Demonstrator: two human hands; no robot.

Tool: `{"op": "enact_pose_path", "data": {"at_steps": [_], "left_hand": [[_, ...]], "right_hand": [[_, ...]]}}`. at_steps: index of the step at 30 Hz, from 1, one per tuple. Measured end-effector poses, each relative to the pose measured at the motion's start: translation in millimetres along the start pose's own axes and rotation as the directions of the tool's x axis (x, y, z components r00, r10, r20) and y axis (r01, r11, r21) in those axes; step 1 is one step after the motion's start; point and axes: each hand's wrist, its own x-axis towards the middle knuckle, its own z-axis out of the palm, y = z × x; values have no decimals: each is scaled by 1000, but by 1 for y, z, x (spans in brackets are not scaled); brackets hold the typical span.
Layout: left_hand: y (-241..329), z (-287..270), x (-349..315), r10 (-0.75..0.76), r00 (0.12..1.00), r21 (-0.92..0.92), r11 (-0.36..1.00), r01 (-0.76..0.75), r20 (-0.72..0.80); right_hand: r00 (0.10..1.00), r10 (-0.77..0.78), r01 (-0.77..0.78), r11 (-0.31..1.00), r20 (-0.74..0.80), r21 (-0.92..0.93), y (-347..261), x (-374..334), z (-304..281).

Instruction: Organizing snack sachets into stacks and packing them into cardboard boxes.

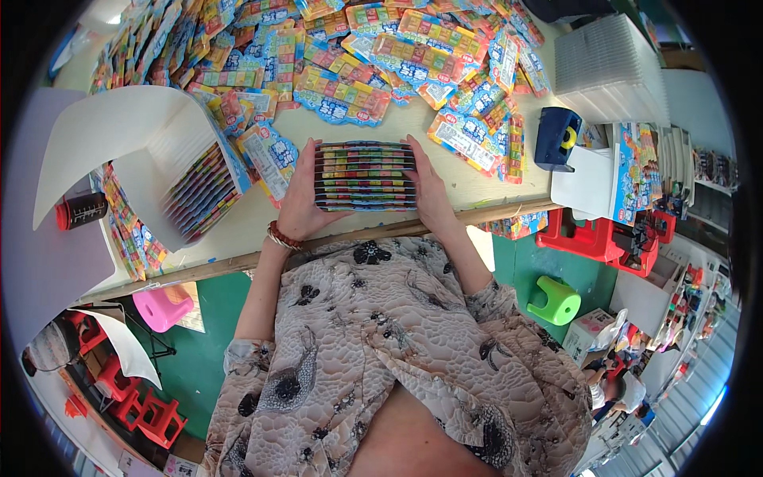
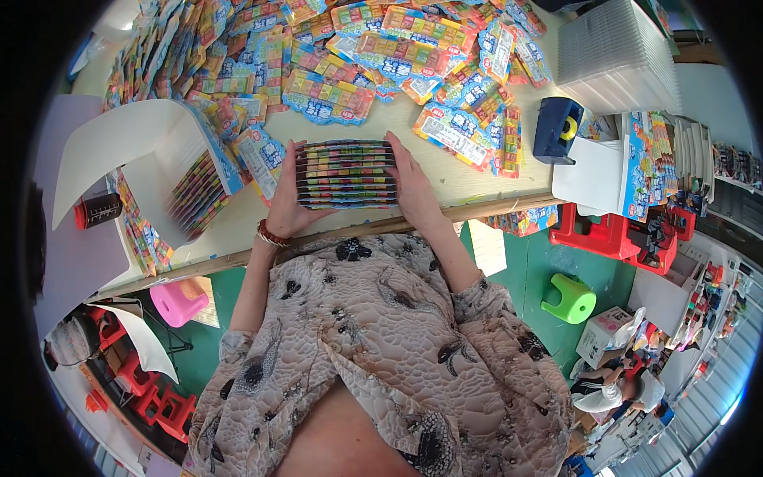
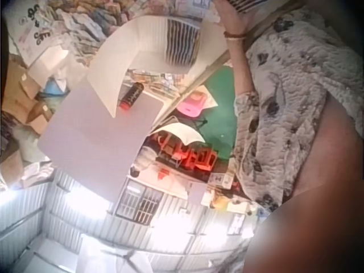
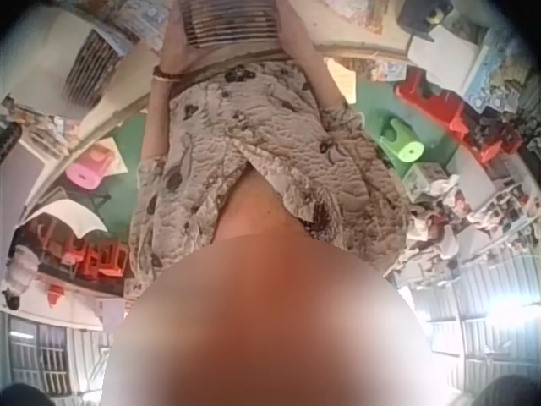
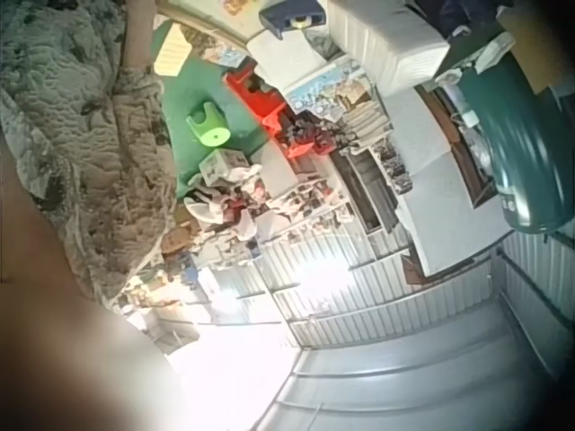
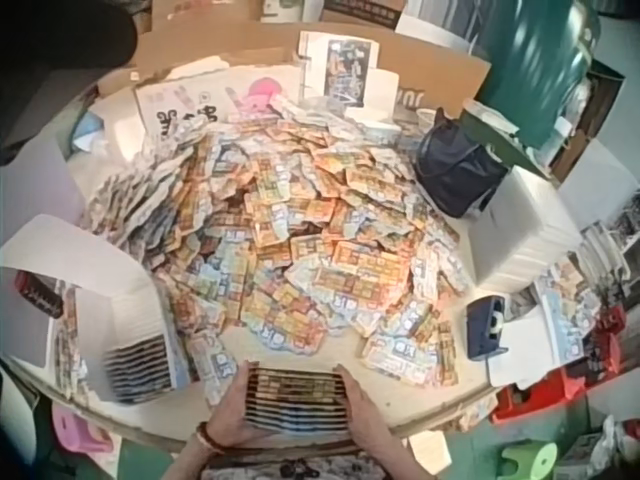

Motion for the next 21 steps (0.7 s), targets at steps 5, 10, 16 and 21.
{"op": "enact_pose_path", "data": {"at_steps": [5,10,16,21], "left_hand": [[-5,0,-2,11,1000,2,1000,-11,13],[-7,0,-5,26,1000,19,999,-26,3],[-3,-7,-2,-5,998,24,1000,3,66],[0,-10,2,87,995,61,994,-90,55]], "right_hand": [[999,29,-27,998,36,-53,-3,-1,-2],[999,24,-22,999,34,-42,-2,-2,-2],[998,17,-14,999,55,-51,-3,-2,-5],[999,-2,7,997,55,-80,-1,-1,-5]]}}
